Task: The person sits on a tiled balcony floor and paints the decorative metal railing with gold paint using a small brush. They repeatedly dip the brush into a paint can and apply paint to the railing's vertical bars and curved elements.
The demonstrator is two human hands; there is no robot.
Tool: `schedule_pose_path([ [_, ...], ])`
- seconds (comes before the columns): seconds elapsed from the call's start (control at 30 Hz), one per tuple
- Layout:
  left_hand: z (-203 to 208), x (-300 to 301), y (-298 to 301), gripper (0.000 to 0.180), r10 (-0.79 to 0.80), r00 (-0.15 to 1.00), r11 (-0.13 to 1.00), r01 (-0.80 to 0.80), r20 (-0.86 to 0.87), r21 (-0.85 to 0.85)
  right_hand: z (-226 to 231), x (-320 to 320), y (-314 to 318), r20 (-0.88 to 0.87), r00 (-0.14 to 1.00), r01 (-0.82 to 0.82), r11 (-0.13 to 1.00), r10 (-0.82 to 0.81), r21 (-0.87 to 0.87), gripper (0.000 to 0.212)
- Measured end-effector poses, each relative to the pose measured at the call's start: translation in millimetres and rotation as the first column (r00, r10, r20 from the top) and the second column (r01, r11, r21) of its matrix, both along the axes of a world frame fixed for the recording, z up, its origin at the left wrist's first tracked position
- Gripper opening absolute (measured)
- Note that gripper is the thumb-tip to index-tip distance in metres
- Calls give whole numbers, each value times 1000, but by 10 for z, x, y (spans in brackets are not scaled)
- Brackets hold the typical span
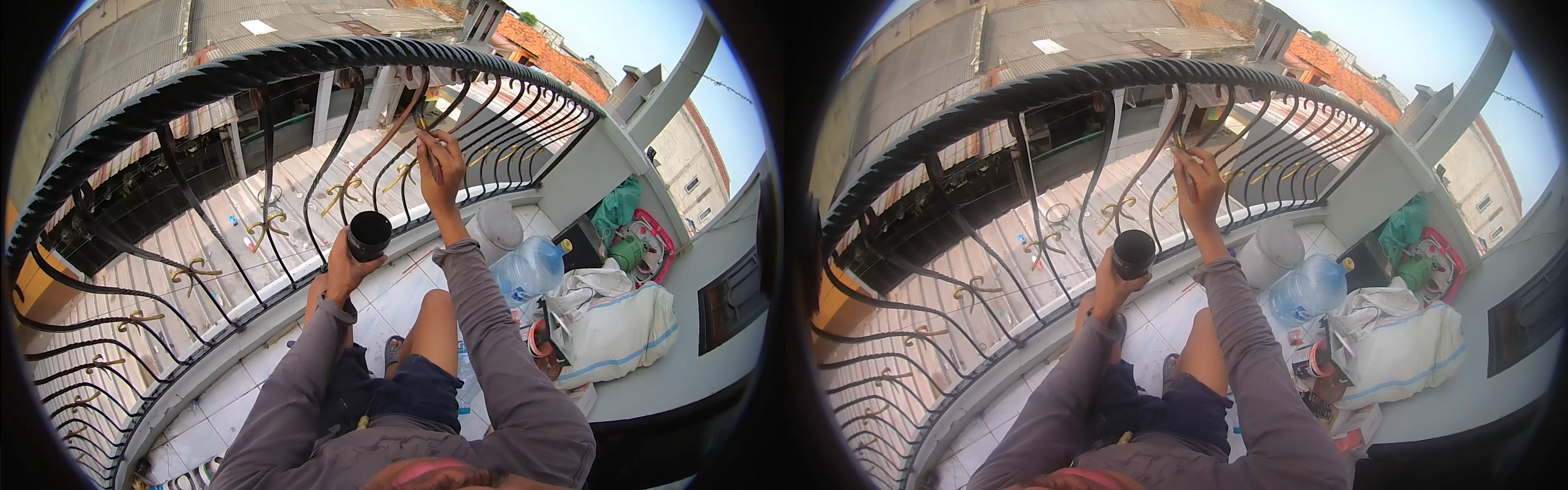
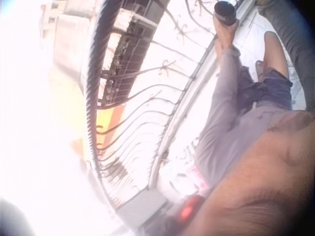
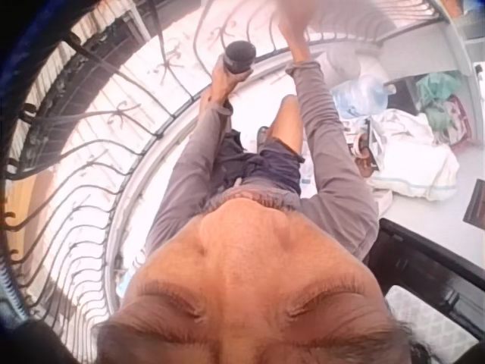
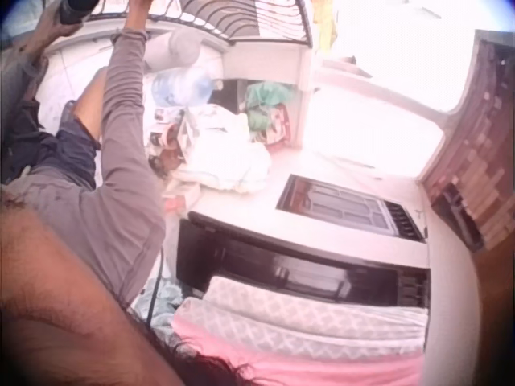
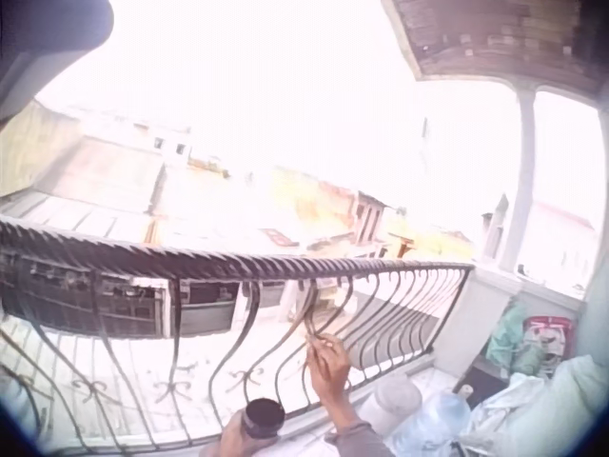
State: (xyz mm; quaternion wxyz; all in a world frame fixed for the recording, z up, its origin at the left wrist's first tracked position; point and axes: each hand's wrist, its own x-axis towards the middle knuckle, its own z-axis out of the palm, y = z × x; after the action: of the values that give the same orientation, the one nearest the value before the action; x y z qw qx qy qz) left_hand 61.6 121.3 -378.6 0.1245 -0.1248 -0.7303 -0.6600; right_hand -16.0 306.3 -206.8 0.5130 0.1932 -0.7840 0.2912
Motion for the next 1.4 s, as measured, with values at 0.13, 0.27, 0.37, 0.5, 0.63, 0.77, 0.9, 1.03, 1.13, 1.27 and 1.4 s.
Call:
schedule_pose_path([
  [0.13, 11, -26, 53, 81, 4, 1000, 999, -5, 11, 53, -48, 111, -8, -78, 997, 14, 1000, -15, -17, 22],
  [0.27, -2, 13, 132, 80, 5, 999, 999, -7, 35, 51, -15, 91, 52, -229, 971, 42, 993, -67, -114, 25],
  [0.37, 6, 22, 161, 78, -40, 998, 997, 37, 47, 71, -14, -25, 65, -218, 976, -59, 973, 9, -224, 25],
  [0.5, 9, -66, 145, 77, -85, 993, 995, 81, 83, 50, -142, -191, 40, -209, 975, -97, 989, 73, -109, 23],
  [0.63, -40, -179, 98, 79, -41, 991, 999, 37, 128, 28, -372, -157, -2, -235, 970, -119, 964, 62, -236, 23],
  [0.77, -116, -214, 19, 79, 9, 993, 1000, -8, 121, -4, -513, -268, -68, -240, 960, -263, 748, 142, -610, 18],
  [0.9, -139, -208, -8, 76, -20, 976, 1000, 20, 217, 4, -500, -445, -11, -71, 946, -245, 558, 316, -793, 23],
  [1.03, -111, -231, 48, 75, -21, 979, 1000, 22, 202, -1, -398, -424, 7, -231, 926, -350, 445, 299, -824, 25],
  [1.13, -91, -224, 68, 75, -47, 973, 999, 43, 225, 21, -322, -419, -77, -257, 902, -421, 577, 347, -700, 20],
  [1.27, -89, -178, 37, 74, -88, 932, 996, 76, 351, 48, -280, -559, -84, -245, 919, -384, 554, 310, -739, 20],
  [1.4, -108, -177, 13, 72, -101, 951, 995, 99, 292, 22, -343, -560, -60, -350, 902, -431, 560, 252, -707, 21],
])
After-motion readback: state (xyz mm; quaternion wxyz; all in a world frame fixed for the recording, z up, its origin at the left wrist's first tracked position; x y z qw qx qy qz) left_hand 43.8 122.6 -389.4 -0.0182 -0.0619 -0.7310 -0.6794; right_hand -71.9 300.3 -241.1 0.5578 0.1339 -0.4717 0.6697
